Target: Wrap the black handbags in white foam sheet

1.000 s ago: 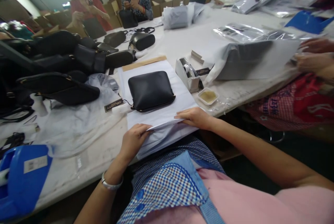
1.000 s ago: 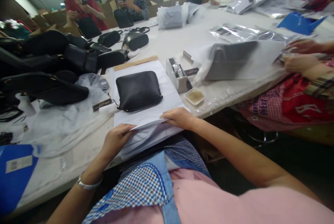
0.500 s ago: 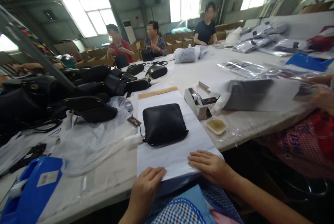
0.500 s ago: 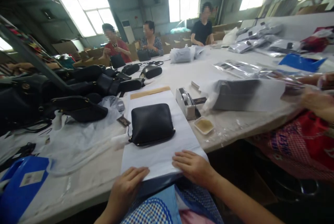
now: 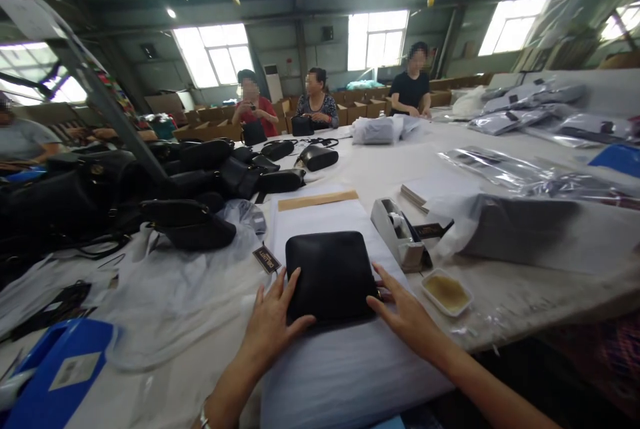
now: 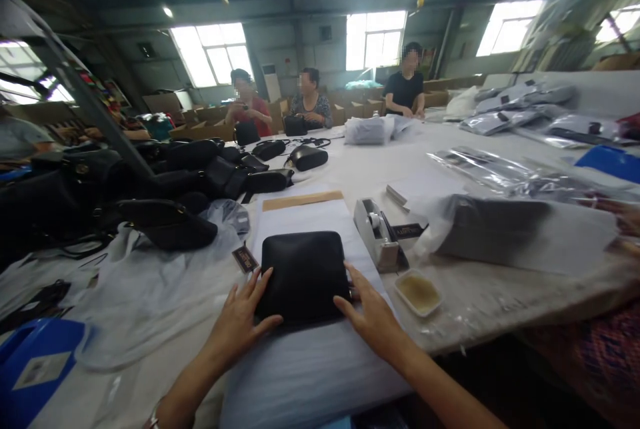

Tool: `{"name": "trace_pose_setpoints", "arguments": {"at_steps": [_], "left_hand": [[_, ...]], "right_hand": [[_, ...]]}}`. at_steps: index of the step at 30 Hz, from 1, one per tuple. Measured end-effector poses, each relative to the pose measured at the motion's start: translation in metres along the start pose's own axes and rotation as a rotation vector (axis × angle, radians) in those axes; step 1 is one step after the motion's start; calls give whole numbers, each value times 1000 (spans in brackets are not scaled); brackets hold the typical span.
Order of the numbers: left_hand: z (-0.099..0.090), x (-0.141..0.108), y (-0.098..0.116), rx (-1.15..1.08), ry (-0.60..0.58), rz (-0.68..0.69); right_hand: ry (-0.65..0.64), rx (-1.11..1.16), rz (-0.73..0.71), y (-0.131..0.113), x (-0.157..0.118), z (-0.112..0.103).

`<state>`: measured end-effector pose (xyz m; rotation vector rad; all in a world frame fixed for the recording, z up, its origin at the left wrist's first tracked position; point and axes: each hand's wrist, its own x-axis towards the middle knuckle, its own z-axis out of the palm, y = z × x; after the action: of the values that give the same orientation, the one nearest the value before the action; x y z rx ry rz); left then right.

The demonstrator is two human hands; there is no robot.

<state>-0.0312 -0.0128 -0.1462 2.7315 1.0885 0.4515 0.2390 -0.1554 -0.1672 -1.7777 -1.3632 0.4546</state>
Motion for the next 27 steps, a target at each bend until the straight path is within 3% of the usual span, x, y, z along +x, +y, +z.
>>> {"name": "trace_pose_setpoints", "arguments": {"at_steps": [2,6,12,15,18,20,22,24,27], "left_hand": [[6,5,-5,-22,-70,-7],[9,3,-1,-3,-21,-29],[-13,12,-13,49,-169,-83],[-27,11,-34,220,-198,-174],[-35,2,-51,301,-282,-348],[-36,-5,-53,297,-223,-413],[-34,-8,-47,283,-32,-332],[-27,-5,-32,218,140,-144],[-8,9,-3,88,181,117]], "right_hand": [[-33,-31,4,0,13,7],[-36,-83,-5,5,27,15],[-44,-71,23,8,30,17],[-42,-76,29,3,27,16],[-42,-104,18,-3,24,12],[-54,-162,-7,-8,23,4],[-21,-268,-58,-11,21,-8],[72,-389,-125,-11,20,-26],[202,-554,-170,-1,14,-55]]}}
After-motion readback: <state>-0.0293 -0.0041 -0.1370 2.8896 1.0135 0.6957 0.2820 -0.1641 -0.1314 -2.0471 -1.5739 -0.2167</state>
